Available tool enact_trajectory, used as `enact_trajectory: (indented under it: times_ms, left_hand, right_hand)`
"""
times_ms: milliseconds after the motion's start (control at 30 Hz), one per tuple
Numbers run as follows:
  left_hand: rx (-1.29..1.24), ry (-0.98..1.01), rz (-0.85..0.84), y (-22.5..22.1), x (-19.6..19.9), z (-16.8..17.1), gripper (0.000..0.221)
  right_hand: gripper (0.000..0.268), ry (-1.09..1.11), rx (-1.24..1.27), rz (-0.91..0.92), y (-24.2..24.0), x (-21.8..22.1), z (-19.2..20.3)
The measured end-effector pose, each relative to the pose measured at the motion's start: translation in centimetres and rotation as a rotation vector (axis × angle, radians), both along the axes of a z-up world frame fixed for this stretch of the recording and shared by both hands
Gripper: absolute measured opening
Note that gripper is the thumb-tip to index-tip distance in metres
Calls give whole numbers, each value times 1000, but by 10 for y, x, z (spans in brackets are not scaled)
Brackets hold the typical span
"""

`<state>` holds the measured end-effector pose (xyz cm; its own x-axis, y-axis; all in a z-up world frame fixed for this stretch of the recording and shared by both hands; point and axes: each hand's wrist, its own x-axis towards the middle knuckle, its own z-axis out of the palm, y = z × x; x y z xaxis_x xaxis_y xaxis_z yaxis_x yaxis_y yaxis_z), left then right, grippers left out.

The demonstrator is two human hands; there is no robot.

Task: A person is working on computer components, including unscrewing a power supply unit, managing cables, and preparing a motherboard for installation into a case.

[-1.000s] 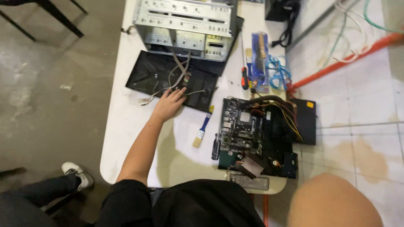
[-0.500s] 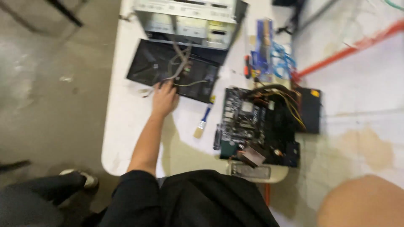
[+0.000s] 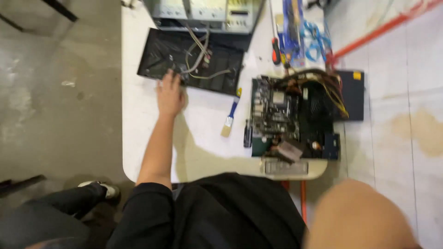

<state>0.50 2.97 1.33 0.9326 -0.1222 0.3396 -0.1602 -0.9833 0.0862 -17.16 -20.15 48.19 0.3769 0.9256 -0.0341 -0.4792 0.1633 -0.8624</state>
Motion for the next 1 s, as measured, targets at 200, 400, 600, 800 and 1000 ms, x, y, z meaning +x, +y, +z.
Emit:
enact_trajectory:
  times_ms: [200, 400, 600, 800, 1000]
  left_hand:
    - [-75, -51, 34, 57, 13, 27, 59]
    - [-143, -33, 58, 106, 38, 28, 43]
    - [-207, -62, 168, 158, 112, 24, 48]
    - [-537, 198, 254, 174, 238, 134, 69]
    - [-778, 670, 360, 132, 325, 208, 92]
  right_hand:
    - [16, 182, -141, -276, 50, 37, -163]
    - [18, 219, -868, -829, 20, 61, -371]
    - [22, 207, -1024, -855, 36, 66, -408]
    - [22, 212, -1036, -790, 82, 88, -388]
    - [24, -44, -1156, -738, 102, 114, -376]
